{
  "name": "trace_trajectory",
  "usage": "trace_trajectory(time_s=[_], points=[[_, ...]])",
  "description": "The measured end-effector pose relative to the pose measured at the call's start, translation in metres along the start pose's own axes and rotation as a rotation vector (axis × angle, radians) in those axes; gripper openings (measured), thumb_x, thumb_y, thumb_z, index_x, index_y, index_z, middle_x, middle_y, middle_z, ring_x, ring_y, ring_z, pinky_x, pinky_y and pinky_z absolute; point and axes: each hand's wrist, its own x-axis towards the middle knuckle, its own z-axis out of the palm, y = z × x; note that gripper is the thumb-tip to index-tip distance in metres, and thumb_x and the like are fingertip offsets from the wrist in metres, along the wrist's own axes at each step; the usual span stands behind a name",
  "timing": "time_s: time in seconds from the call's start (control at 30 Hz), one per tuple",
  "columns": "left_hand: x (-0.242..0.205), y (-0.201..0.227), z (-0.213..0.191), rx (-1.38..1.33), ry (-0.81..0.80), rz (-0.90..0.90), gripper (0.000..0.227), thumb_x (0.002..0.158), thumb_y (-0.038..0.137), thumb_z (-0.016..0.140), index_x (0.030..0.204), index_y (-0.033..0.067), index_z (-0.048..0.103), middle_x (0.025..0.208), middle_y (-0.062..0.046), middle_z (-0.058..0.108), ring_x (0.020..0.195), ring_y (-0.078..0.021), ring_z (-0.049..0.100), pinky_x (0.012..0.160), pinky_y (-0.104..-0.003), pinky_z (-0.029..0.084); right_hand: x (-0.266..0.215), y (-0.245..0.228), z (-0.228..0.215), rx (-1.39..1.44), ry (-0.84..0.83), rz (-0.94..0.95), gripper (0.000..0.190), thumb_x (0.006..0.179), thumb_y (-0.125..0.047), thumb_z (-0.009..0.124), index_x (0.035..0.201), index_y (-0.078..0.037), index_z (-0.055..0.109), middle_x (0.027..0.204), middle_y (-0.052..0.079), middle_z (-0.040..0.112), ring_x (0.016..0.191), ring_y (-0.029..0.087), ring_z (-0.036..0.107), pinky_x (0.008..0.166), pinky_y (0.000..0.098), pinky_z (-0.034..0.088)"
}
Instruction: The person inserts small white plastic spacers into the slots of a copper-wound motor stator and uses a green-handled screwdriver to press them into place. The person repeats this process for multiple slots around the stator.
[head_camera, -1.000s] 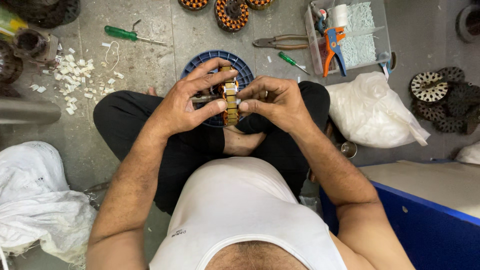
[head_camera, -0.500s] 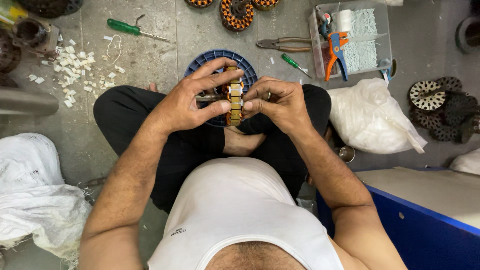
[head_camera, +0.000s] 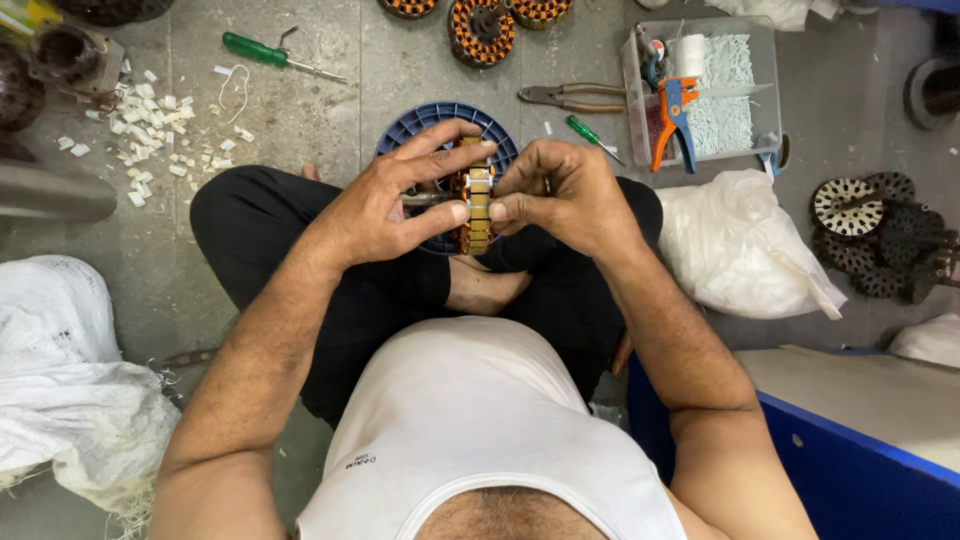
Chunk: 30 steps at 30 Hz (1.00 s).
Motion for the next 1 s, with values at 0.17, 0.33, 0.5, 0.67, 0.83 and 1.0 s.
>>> trace_trajectory(time_s=[0.17,0.33,0.5,0.67,0.83,1.0], points=[[0.002,0.002,0.004,-0.089,0.029,-0.070,0.055,0.086,0.025,0.077,0.140,0.0235,0.064,0.160,-0.013,0.048,0.147,-0.0330,0.050,0.117,-0.051,0.047,0.001,-0.004,-0.003,0.079,-0.052,0.068,0.015,0.086,0.003,0.079,0.095,0.003,0.067,0.088,0.012,0.075,0.078,0.018,0.077,0.070,0.0328,0.069],[0.001,-0.002,0.006,-0.161,0.077,-0.053,0.052,0.086,0.023,0.080,0.137,0.0206,0.068,0.157,-0.011,0.052,0.141,-0.0292,0.056,0.109,-0.043,0.053,0.000,0.001,-0.002,0.170,-0.056,0.068,0.016,0.087,0.003,0.079,0.098,0.005,0.068,0.090,0.013,0.075,0.079,0.020,0.077,0.071,0.0344,0.068],[0.003,0.001,0.001,-0.115,0.055,-0.021,0.053,0.089,0.026,0.077,0.141,0.0211,0.064,0.159,-0.009,0.052,0.137,-0.0263,0.059,0.097,-0.038,0.056,-0.001,0.013,-0.002,0.289,-0.011,0.033,0.015,0.088,0.003,0.078,0.100,0.004,0.068,0.090,0.013,0.074,0.078,0.021,0.076,0.071,0.0348,0.068],[-0.003,0.000,0.005,0.039,0.060,-0.029,0.056,0.096,0.033,0.074,0.149,0.0226,0.059,0.163,-0.009,0.047,0.146,-0.0315,0.053,0.112,-0.047,0.050,-0.003,0.057,-0.045,0.108,0.175,-0.063,0.017,0.090,0.003,0.078,0.104,0.003,0.069,0.088,0.012,0.073,0.069,0.018,0.072,0.060,0.0310,0.062],[-0.007,0.013,0.009,0.199,0.103,0.004,0.082,0.082,0.044,0.085,0.154,0.0243,0.050,0.165,-0.009,0.042,0.148,-0.0347,0.051,0.117,-0.050,0.048,0.027,0.142,-0.145,-0.235,0.384,0.103,0.021,0.090,-0.006,0.079,0.108,0.001,0.069,0.088,0.011,0.072,0.066,0.019,0.070,0.057,0.0320,0.058],[-0.002,0.024,0.019,0.531,0.090,0.008,0.119,0.056,0.052,0.095,0.156,0.0222,0.037,0.160,-0.009,0.039,0.135,-0.0360,0.055,0.098,-0.051,0.055,0.058,0.241,-0.230,-1.066,0.216,0.338,0.045,0.077,-0.028,0.090,0.116,-0.009,0.077,0.103,0.016,0.078,0.091,0.030,0.074,0.086,0.0428,0.058]])
